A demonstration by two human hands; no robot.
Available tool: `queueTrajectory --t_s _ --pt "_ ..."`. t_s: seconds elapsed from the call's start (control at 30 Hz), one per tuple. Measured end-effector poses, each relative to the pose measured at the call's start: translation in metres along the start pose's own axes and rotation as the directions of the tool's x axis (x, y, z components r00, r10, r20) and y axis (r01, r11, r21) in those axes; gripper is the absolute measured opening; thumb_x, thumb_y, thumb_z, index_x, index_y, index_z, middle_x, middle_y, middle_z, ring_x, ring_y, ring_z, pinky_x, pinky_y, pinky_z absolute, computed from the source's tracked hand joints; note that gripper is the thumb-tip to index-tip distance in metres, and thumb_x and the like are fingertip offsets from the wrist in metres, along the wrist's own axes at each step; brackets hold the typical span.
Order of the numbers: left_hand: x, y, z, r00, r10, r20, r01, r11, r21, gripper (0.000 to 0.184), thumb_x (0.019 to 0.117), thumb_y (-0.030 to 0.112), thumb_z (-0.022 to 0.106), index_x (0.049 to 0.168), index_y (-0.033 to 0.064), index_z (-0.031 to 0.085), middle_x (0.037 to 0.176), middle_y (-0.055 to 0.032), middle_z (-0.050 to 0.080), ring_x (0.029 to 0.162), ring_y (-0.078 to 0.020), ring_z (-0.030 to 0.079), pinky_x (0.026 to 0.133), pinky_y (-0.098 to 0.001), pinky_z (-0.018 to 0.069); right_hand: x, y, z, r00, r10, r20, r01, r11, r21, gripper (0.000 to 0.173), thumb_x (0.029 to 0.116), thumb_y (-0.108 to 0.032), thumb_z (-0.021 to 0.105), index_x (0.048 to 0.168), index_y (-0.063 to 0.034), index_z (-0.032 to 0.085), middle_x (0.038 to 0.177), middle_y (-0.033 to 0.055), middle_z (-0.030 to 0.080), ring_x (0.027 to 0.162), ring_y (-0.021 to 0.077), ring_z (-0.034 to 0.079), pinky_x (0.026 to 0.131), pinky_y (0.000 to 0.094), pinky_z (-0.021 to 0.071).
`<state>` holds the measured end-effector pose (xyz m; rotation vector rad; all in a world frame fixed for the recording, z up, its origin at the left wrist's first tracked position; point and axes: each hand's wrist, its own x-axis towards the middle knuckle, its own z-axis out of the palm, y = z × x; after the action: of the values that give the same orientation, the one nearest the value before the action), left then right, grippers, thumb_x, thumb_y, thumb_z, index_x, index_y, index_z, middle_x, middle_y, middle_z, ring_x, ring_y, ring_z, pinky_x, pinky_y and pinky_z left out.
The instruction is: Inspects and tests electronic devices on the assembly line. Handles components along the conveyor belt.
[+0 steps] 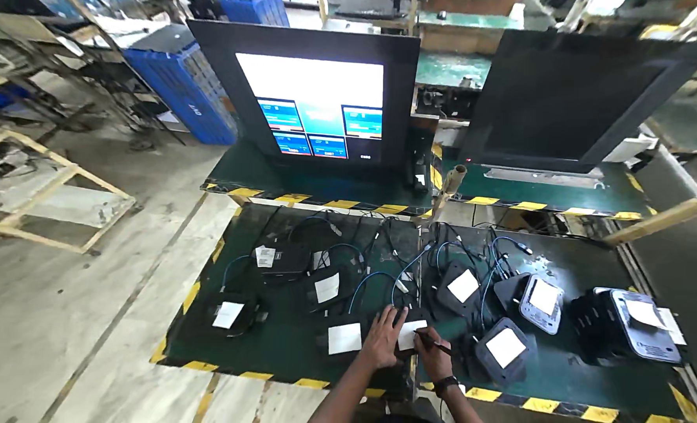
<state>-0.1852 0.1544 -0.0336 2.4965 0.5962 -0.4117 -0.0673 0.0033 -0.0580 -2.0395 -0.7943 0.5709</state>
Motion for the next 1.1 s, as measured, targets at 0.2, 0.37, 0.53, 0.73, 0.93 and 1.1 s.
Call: queueTrajectory --t_s 0.2,0.37,0.53,0.73,0.93,1.1 --pt "0.002 0.002 -0.006 0.999 -0.001 0.046 0.001 1.0 -0.005 0.141 0.0573 0.045 0.097 0.167 0.0223 0.01 0.17 -0.0177 0.019 0.158 -0.0394 0.01 0.123 -0.0626 0.0224 0.002 -0.001 0.001 0.999 -0.013 0.029 0.012 1.0 0.017 0.016 0.089 -0.02 0.072 0.102 -0.0104 0.075 0.083 0.0001 0.075 0.071 0.0089 0.071 0.071 0.032 0.0619" --pt "-0.047 -0.01 -0.015 0.9 -0.067 -0.431 -0.034 0.974 -0.225 0.091 0.0767 0.041 0.084 0.153 0.008 0.047 0.157 -0.0192 0.045 0.15 -0.0355 0.037 0.123 -0.0573 0.0291 0.0 -0.033 0.021 0.97 -0.236 0.062 0.223 0.96 0.172 0.017 0.0896 -0.017 0.07 0.103 -0.0075 0.074 0.084 -0.0005 0.075 0.07 0.0064 0.071 0.067 0.0284 0.063" --pt "-0.116 -0.049 0.005 0.801 -0.382 -0.461 0.266 0.917 -0.298 0.053 0.0902 0.032 0.071 0.135 0.0039 0.064 0.143 -0.0165 0.059 0.137 -0.03 0.053 0.116 -0.0428 0.0434 0.011 -0.068 0.077 0.914 -0.276 0.299 0.229 0.956 0.183 0.018 0.09 -0.02 0.07 0.103 -0.0093 0.076 0.088 0.001 0.076 0.075 0.0079 0.071 0.075 0.0297 0.062" --pt "-0.136 -0.069 0.018 0.882 -0.375 -0.287 0.351 0.927 -0.132 0.059 0.096 0.009 0.058 0.154 0.0108 0.048 0.166 -0.008 0.035 0.154 -0.0262 0.033 0.123 -0.0529 0.031 0.007 -0.079 0.118 0.889 -0.197 0.413 0.169 0.98 0.104 0.017 0.0909 -0.019 0.069 0.102 -0.0084 0.076 0.088 0.0038 0.075 0.077 0.0109 0.071 0.077 0.0306 0.0602" --pt "-0.141 -0.074 0.016 0.894 -0.349 -0.283 0.334 0.937 -0.1 0.063 0.0916 0.001 0.057 0.153 0.0137 0.05 0.165 -0.0052 0.038 0.152 -0.0251 0.036 0.12 -0.0559 0.0339 0.004 -0.084 0.118 0.898 -0.172 0.405 0.163 0.985 0.057 0.016 0.09 -0.02 0.071 0.101 -0.0105 0.077 0.09 0.0018 0.076 0.08 0.0097 0.071 0.079 0.0312 0.0599" --pt "-0.145 -0.097 -0.021 0.906 -0.321 -0.277 0.232 0.922 -0.309 0.049 0.0981 0.016 0.058 0.146 0.0063 0.057 0.157 -0.0135 0.048 0.147 -0.0296 0.043 0.123 -0.0495 0.0317 0.003 -0.106 0.13 0.949 -0.237 0.208 0.192 0.958 0.215 0.014 0.0893 -0.015 0.07 0.1 -0.0071 0.075 0.082 -0.0011 0.075 0.068 0.0056 0.071 0.066 0.0254 0.0625"
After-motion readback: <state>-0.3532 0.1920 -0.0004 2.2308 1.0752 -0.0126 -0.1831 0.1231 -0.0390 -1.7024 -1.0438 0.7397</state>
